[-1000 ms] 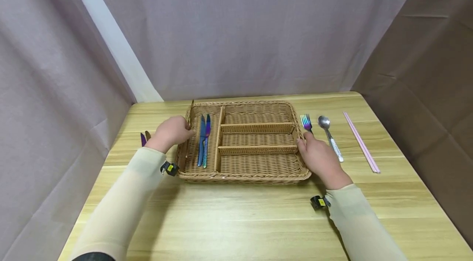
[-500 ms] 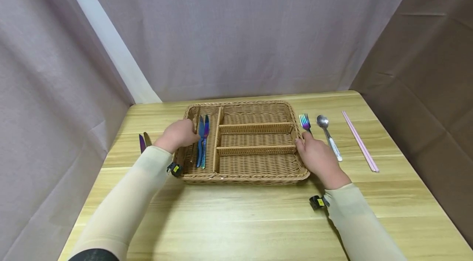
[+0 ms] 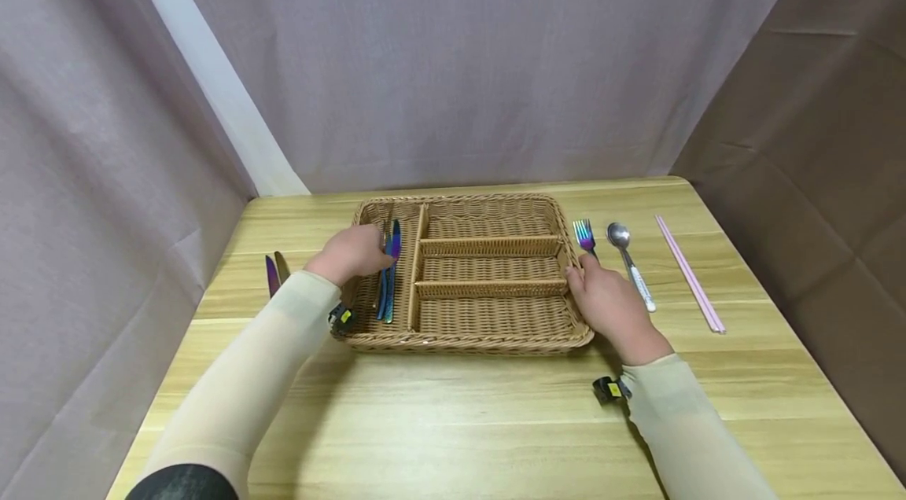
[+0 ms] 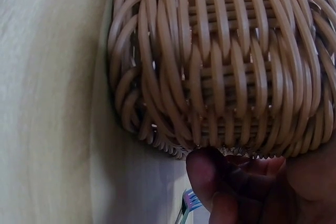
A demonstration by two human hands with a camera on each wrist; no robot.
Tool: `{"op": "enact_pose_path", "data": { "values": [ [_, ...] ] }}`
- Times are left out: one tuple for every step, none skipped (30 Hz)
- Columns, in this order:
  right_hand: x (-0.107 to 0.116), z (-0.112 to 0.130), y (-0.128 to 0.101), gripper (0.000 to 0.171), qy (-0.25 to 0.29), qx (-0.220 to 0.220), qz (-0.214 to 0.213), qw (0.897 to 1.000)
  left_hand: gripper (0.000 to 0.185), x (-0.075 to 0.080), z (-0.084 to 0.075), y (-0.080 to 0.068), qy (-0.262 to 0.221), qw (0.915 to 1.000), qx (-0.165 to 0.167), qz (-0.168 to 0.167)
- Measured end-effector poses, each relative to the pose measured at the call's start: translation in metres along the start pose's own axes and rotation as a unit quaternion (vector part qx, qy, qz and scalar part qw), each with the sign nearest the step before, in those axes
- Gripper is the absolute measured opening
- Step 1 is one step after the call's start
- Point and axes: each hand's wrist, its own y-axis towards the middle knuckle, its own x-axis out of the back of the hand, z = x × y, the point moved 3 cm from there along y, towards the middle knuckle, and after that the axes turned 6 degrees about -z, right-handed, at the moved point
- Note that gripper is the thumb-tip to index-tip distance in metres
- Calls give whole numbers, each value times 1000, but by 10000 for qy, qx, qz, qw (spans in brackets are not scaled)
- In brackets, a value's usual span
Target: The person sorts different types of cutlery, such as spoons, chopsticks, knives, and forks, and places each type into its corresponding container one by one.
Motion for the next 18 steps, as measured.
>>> {"op": "enact_pose_path", "data": {
  "values": [
    [0, 0, 0, 59, 6, -5, 1, 10000, 45, -1, -1, 1, 18, 10000, -32, 16],
    [-1, -1, -1, 59, 10, -11, 6, 10000, 43, -3, -1, 2, 31, 10000, -37, 40],
    [-1, -1, -1, 59, 15, -14, 5, 10000, 41, -5, 0, 4, 51, 10000, -32, 67],
    [-1, -1, -1, 58, 19, -17, 4, 10000, 39, -7, 0, 4, 66, 9999, -31, 78],
    [-1, 0, -1, 58, 26, -21, 1, 10000, 37, -9, 0, 5, 77, 9999, -13, 104],
    [-1, 0, -1, 58, 30, -23, -2, 10000, 36, -10, 0, 6, 90, 9999, 3, 132],
    [-1, 0, -1, 58, 34, -22, -8, 10000, 35, -10, -1, 6, 112, 9998, 24, 166],
    [0, 0, -1, 57, 29, -21, -16, 10000, 36, -11, -1, 6, 114, 9997, 55, 204],
    [0, 1, -1, 57, 21, -17, -24, 10000, 37, -12, -2, 6, 107, 9996, 69, 241],
    [1, 1, -1, 57, 12, -14, -28, 10000, 37, -13, -2, 6, 115, 9995, 81, 283],
    [1, 1, -2, 57, 3, -7, -27, 10000, 38, -13, -3, 6, 123, 9994, 82, 318],
    [1, 1, -2, 57, -5, -3, -24, 10000, 38, -14, -4, 6, 142, 9993, 75, 345],
    [1, 2, -2, 57, -11, 0, -19, 10000, 39, -14, -4, 7, 153, 9991, 75, 392],
    [2, 2, -2, 57, -20, 4, -16, 10000, 40, -15, -4, 7, 155, 9989, 87, 434],
    [2, 2, -2, 57, -23, 7, -14, 10000, 40, -16, -5, 7, 161, 9988, 94, 458],
    [2, 2, -2, 57, -23, 11, -14, 10000, 39, -17, -5, 7, 182, 9986, 94, 478],
    [2, 2, -2, 57, -24, 13, -19, 10000, 39, -17, -6, 8, 189, 9986, 100, 491],
    [2, 1, -2, 57, -28, 14, -30, 10000, 39, -18, -6, 8, 198, 9984, 114, 508]
  ]
}}
